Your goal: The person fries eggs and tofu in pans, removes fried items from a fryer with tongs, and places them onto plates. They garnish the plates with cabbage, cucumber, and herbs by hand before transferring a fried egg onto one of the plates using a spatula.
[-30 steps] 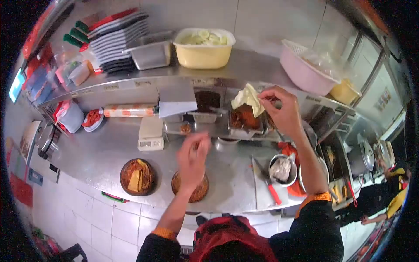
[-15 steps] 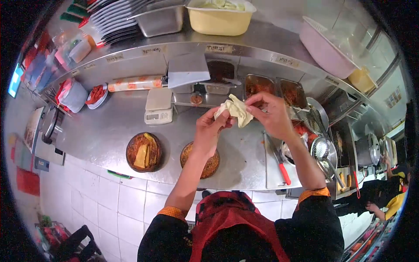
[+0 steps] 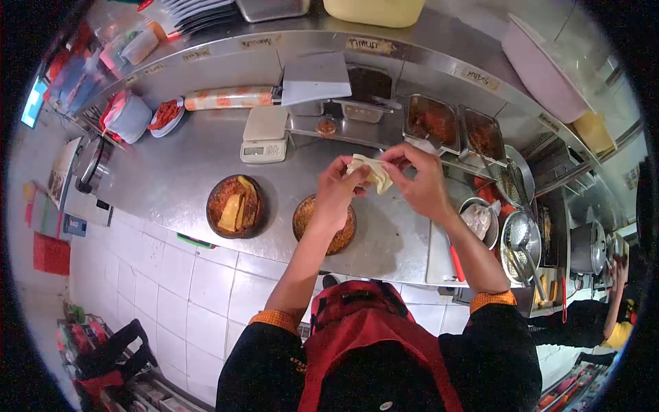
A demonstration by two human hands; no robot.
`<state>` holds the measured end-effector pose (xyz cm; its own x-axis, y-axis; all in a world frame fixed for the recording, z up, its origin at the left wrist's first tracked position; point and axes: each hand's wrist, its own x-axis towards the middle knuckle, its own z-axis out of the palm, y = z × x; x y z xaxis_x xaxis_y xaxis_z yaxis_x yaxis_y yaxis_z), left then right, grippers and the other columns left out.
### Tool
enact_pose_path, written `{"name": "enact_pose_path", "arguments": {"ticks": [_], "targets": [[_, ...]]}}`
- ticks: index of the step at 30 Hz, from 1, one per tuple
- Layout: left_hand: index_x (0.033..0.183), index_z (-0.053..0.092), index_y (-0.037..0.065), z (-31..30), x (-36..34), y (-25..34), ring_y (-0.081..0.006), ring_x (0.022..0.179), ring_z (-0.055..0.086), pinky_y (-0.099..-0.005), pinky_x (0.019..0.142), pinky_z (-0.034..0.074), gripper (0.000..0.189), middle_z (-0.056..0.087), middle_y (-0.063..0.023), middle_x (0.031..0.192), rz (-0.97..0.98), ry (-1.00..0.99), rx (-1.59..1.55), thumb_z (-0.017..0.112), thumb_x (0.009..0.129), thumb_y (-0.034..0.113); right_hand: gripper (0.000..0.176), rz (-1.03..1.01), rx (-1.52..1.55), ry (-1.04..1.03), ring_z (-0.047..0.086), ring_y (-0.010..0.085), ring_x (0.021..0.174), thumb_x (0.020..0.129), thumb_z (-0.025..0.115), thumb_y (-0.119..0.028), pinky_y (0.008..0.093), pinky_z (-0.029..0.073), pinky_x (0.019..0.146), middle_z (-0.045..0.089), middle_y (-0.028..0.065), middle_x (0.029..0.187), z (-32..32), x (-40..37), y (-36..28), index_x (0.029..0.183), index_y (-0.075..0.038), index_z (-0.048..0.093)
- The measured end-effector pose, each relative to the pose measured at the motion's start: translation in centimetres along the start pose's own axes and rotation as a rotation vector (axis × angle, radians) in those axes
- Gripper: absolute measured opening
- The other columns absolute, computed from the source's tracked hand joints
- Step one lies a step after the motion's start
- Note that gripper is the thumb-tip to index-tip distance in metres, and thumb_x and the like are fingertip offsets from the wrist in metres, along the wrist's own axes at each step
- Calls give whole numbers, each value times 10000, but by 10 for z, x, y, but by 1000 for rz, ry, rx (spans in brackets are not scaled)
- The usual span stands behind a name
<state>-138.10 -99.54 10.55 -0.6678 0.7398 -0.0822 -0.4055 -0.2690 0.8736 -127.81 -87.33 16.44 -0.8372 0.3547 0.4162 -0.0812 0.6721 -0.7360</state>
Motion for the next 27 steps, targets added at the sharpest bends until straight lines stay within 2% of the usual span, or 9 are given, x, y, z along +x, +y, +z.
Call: {"name": "enact_pose_path", "arguments": {"ticks": [3, 7, 10, 12, 16, 19, 21, 25, 27], "targets": [[906, 560, 72, -9, -3, -11, -82, 760, 571, -209, 629, 443, 124, 611, -15, 866, 7, -73, -84, 608, 793, 66, 126, 55, 109, -11, 587, 108, 757, 786, 607, -12, 244, 476, 678, 622, 58, 819, 9, -4, 14, 909, 1, 582], [954, 558, 58, -22, -6, -16, -93, 816, 566, -213, 690, 439, 184, 602, -19, 901, -64, -44, -57, 603, 777, 30, 130, 88, 219, -40, 569, 85, 778, 803, 592, 7, 219, 470, 690, 598, 46, 847, 20, -8, 31, 927, 12, 555], [1009, 548, 44, -32, -8, -27, -105, 875, 556, -232, 745, 442, 267, 588, -29, 935, -5, 14, -10, 624, 757, 4, 134, 195, 350, -35, 564, 78, 784, 804, 590, 13, 215, 466, 696, 589, 42, 847, 30, -11, 39, 931, 11, 546], [1037, 538, 35, -34, -15, -28, -114, 880, 551, -242, 773, 445, 331, 578, -36, 944, 19, 0, -40, 651, 731, -22, 137, 219, 352, -39, 562, 75, 782, 804, 592, 12, 214, 464, 698, 587, 39, 846, 34, -12, 43, 931, 7, 544], [1049, 532, 17, -45, -19, -30, -121, 896, 553, -250, 798, 449, 347, 581, -45, 954, 6, -16, -20, 652, 728, -41, 142, 259, 339, -51, 559, 73, 780, 798, 602, 13, 208, 460, 704, 586, 33, 848, 41, -17, 54, 926, -1, 543], [1063, 526, 0, -52, -22, -29, -127, 928, 551, -240, 809, 450, 339, 585, -60, 980, 24, 11, 100, 631, 745, -48, 145, 279, 360, -42, 557, 73, 777, 794, 606, 10, 205, 459, 700, 585, 29, 846, 46, -20, 58, 925, -3, 545], [1056, 550, 7, -62, -22, -34, -120, 903, 560, -249, 817, 434, 332, 601, -44, 969, 116, -41, 296, 656, 741, 5, 146, 270, 348, -63, 557, 73, 778, 792, 608, 7, 204, 459, 699, 583, 27, 847, 52, -22, 62, 924, -6, 547], [1051, 552, 2, -85, -24, -37, -130, 909, 562, -252, 831, 431, 302, 602, -43, 994, 107, -18, 440, 625, 757, 2, 152, 294, 367, -100, 560, 78, 771, 788, 611, -1, 209, 464, 697, 584, 22, 837, 85, -25, 82, 927, -13, 552], [1038, 546, -16, -114, -17, -53, -146, 880, 577, -252, 802, 455, 282, 594, -78, 985, 161, 103, 412, 540, 765, -87, 149, 289, 352, -122, 561, 80, 767, 785, 615, -6, 214, 467, 696, 585, 26, 838, 108, -26, 92, 921, -13, 554]]}}
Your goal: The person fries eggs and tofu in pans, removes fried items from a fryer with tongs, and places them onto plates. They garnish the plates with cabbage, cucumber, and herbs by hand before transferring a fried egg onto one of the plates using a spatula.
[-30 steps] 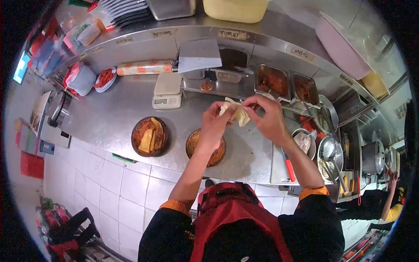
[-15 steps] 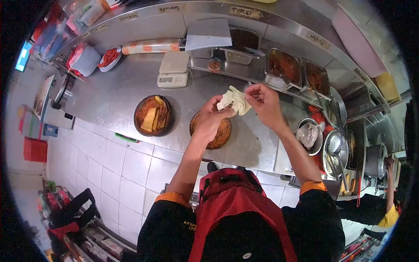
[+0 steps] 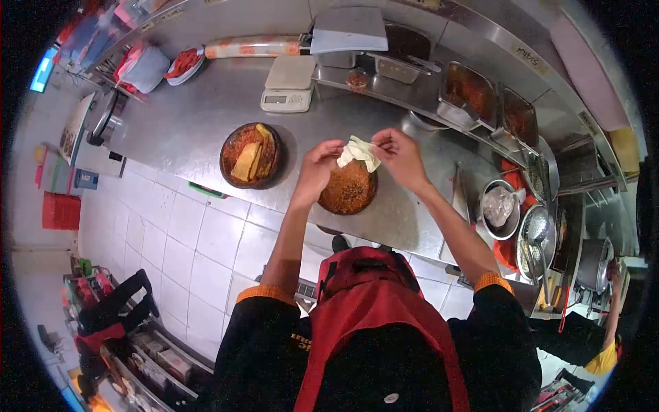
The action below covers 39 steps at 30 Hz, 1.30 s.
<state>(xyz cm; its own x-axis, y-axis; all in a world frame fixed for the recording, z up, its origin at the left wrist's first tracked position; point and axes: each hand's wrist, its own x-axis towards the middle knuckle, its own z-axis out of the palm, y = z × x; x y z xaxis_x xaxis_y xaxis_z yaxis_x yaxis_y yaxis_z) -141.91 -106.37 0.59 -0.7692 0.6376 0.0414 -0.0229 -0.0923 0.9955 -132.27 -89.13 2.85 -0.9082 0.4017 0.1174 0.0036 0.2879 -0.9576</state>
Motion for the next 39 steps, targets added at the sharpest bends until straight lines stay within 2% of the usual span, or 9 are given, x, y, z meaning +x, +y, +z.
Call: {"name": "enact_pose_path", "arguments": {"ticks": [6, 8, 14, 23, 27, 30, 32, 36, 39], "targets": [[918, 583, 25, -40, 1, -68, -205, 802, 601, -301, 716, 473, 180, 626, -106, 855, 290, 321, 427, 534, 761, -49, 133, -55, -75, -13, 577, 107, 746, 771, 629, -25, 256, 483, 689, 601, 59, 766, 59, 19, 65, 890, -19, 569], [865, 591, 42, -44, -2, -84, -262, 753, 595, -336, 681, 466, 178, 614, -122, 826, 359, 389, 598, 566, 714, -48, 151, -287, -337, 74, 585, 183, 722, 741, 632, -10, 311, 471, 677, 600, 78, 745, 69, 22, 81, 879, -30, 575], [792, 608, 92, -32, -5, -66, -290, 685, 548, -393, 627, 410, 147, 561, -90, 715, 470, 296, 806, 630, 667, 18, 154, -482, -546, 106, 542, 267, 707, 686, 640, -7, 361, 415, 659, 566, 93, 770, 63, 29, 90, 817, -29, 562], [783, 613, 106, -24, 15, -85, -302, 805, 514, -427, 707, 394, 111, 548, -100, 779, 478, 125, 1086, 602, 677, 78, 122, -362, -459, 14, 581, 293, 728, 716, 608, 12, 378, 466, 632, 562, 117, 770, 53, 25, 79, 829, -11, 565], [788, 608, 53, -32, 16, -105, -342, 895, 515, -444, 836, 401, 127, 558, -139, 916, 438, 68, 1192, 606, 663, 71, 122, -559, -625, 102, 598, 292, 763, 760, 607, -102, 369, 496, 675, 608, 126, 891, 29, 23, 23, 864, -40, 611], [900, 609, 65, -32, 8, -60, -330, 853, 505, -422, 692, 407, 318, 528, -121, 864, 635, 118, 939, 622, 584, 33, 98, -874, -526, 313, 590, 299, 750, 761, 613, -87, 371, 491, 657, 603, 134, 866, -12, 44, -113, 847, -41, 611], [947, 604, 72, -32, -4, -27, -328, 850, 503, -407, 710, 415, 315, 528, -119, 848, 567, 95, 843, 637, 633, 59, 120, -1224, -617, 593, 580, 310, 737, 749, 630, -65, 372, 482, 635, 587, 134, 825, -47, 68, -188, 860, -39, 592], [983, 590, 80, -32, -27, 28, -315, 845, 516, -405, 728, 430, 317, 542, -126, 863, 585, 124, 891, 656, 673, 87, 186, -859, -853, 630, 584, 342, 755, 828, 516, -229, 419, 478, 672, 586, 140, 846, -117, 166, -306, 864, -53, 566], [986, 583, 77, -55, -41, 24, -304, 831, 536, -401, 725, 445, 299, 563, -132, 896, 527, 258, 936, 644, 693, 67, 207, -663, -1178, 549, 585, 281, 795, 822, 557, -222, 422, 462, 712, 604, 105, 876, -171, 262, -304, 925, -43, 566]]}}
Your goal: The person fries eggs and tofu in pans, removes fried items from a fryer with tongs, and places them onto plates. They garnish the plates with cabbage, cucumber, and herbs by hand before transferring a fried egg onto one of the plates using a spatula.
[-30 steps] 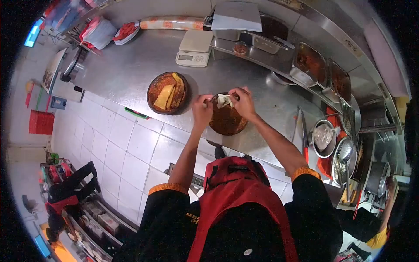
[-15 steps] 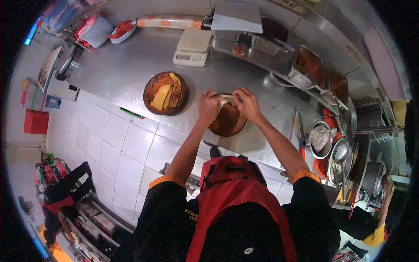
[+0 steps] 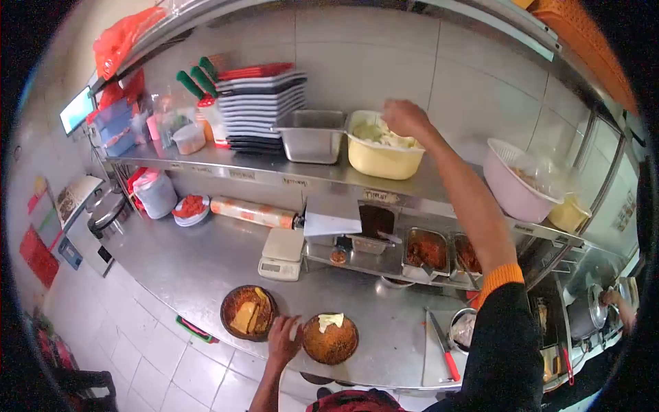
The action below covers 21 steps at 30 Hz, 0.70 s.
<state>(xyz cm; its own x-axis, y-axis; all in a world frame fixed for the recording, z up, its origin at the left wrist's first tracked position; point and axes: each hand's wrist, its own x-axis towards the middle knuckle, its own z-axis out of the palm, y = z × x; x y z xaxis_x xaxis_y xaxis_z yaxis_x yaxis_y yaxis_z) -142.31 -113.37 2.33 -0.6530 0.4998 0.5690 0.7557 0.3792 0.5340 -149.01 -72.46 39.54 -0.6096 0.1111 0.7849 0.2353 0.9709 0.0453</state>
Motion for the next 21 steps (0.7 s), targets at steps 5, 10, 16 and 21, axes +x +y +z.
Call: {"name": "enact_pose_path", "arguments": {"ticks": [5, 10, 16, 21], "targets": [[980, 585, 70, -47, -40, -28, -291, 757, 562, -369, 662, 474, 257, 568, -136, 891, -3, 189, 63, 605, 727, 25, 385, 114, 38, -1182, 553, 214, 970, 800, 579, -283, 386, 454, 776, 614, 63, 1061, 50, 30, 35, 1153, -134, 550], [991, 581, 61, -67, -79, -47, -256, 693, 563, -328, 590, 469, 249, 546, -119, 814, -290, 110, 30, 578, 746, 15, 457, -66, 51, -1249, 555, 287, 983, 760, 557, -349, 514, 457, 799, 574, 91, 1145, 21, 24, 23, 1147, -104, 563], [972, 576, 59, -70, -79, -52, -244, 679, 560, -328, 584, 466, 225, 541, -115, 792, -315, 84, 63, 571, 750, 20, 416, -74, 16, -1225, 571, 254, 956, 767, 571, -298, 471, 487, 758, 590, 73, 1112, -20, 10, 2, 1146, -126, 572], [981, 567, 68, -62, -55, -47, -265, 675, 569, -342, 593, 475, 251, 551, -124, 808, -245, 60, 9, 583, 736, 17, 423, 54, 60, -1355, 570, 242, 964, 755, 601, -290, 431, 506, 772, 593, 73, 1102, -13, 16, -2, 1155, -154, 570]]}}
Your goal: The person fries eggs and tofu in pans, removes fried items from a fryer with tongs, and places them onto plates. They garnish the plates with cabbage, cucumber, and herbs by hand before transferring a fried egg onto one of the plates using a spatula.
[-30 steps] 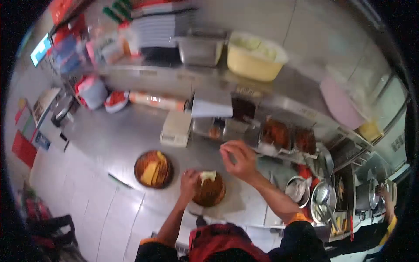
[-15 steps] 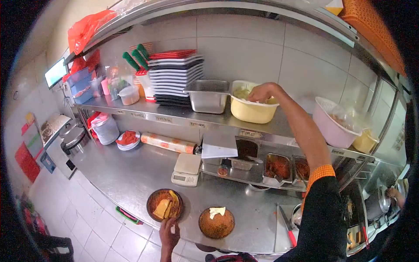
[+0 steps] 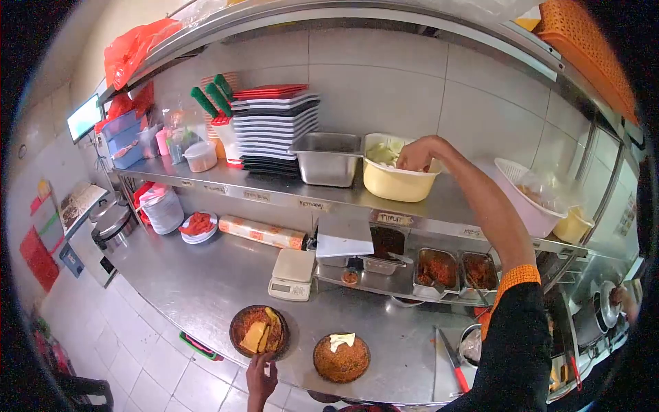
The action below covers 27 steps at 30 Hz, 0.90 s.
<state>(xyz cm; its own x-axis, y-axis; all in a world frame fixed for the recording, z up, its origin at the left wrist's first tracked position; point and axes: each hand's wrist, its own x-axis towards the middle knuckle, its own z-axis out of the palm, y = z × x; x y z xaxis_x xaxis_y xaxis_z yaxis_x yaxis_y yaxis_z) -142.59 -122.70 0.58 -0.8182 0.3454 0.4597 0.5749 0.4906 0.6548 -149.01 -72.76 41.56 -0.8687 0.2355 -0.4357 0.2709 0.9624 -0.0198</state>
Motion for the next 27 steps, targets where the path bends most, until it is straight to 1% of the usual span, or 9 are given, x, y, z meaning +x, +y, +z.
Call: {"name": "enact_pose_path", "arguments": {"ticks": [4, 7, 9, 10, 13, 15, 19, 25, 27], "targets": [[970, 566, 66, 1, 12, 18, -274, 692, 577, -361, 601, 476, 246, 555, -131, 820, 38, -12, 7, 591, 728, 30, 459, 147, -76, -76, 549, 245, 1007, 737, 625, -307, 447, 494, 801, 574, 64, 1135, -2, 10, -4, 1172, -180, 555], [972, 561, 62, 14, 7, -4, -274, 691, 575, -366, 611, 472, 253, 543, -126, 802, 100, -7, 6, 594, 723, 33, 465, 183, 72, -77, 534, 253, 1023, 736, 622, -306, 466, 493, 795, 551, 58, 1172, -2, -2, -12, 1180, -191, 545], [974, 559, 61, 15, 8, 2, -275, 689, 573, -367, 611, 470, 258, 539, -124, 796, 103, -17, 3, 595, 720, 30, 413, 130, -15, -94, 549, 241, 1022, 751, 595, -206, 377, 524, 773, 573, 96, 1127, -3, -10, -20, 1160, -158, 563], [976, 560, 61, 13, 10, 9, -281, 694, 568, -372, 611, 466, 264, 536, -123, 794, 85, -22, -39, 597, 717, 27, 413, 129, -13, -97, 549, 241, 1022, 751, 595, -206, 377, 524, 773, 573, 96, 1127, -2, -8, -17, 1160, -158, 563], [986, 563, 62, 16, 16, 11, -285, 714, 565, -378, 617, 464, 281, 535, -120, 796, 124, -20, -64, 602, 711, 20, 423, 31, 4, -132, 555, 260, 1011, 744, 587, -195, 385, 525, 764, 570, 107, 1137, -5, 10, -1, 1165, -161, 562], [994, 566, 63, 19, 21, 15, -284, 730, 567, -377, 622, 464, 291, 538, -119, 799, 181, -12, -50, 604, 709, 17, 552, 174, -189, -43, 563, 281, 983, 636, 709, -270, 481, 490, 791, 557, 89, 1161, -7, 26, 6, 1141, -103, 561], [1003, 578, 64, 15, 37, 41, -299, 763, 570, -379, 641, 466, 296, 553, -124, 828, 256, -35, -2, 606, 711, 28, 602, 315, -46, -125, 595, 310, 921, 588, 740, -261, 463, 497, 783, 539, 132, 1187, -9, 27, 3, 1128, -61, 563], [1003, 589, 65, 16, 36, 46, -322, 753, 567, -388, 644, 464, 279, 561, -133, 843, 248, -29, -49, 615, 725, 61, 580, 303, -166, 31, 608, 355, 891, 604, 738, -254, 474, 508, 744, 525, 166, 1199, -7, 8, -8, 1121, -52, 569], [1002, 589, 68, 17, 35, 43, -323, 748, 567, -384, 632, 466, 271, 561, -132, 841, 250, -8, -76, 618, 733, 71, 355, 187, -280, 119, 615, 250, 732, 624, 624, -121, 402, 494, 594, 644, 114, 887, -4, 8, -1, 974, -59, 629]]}}
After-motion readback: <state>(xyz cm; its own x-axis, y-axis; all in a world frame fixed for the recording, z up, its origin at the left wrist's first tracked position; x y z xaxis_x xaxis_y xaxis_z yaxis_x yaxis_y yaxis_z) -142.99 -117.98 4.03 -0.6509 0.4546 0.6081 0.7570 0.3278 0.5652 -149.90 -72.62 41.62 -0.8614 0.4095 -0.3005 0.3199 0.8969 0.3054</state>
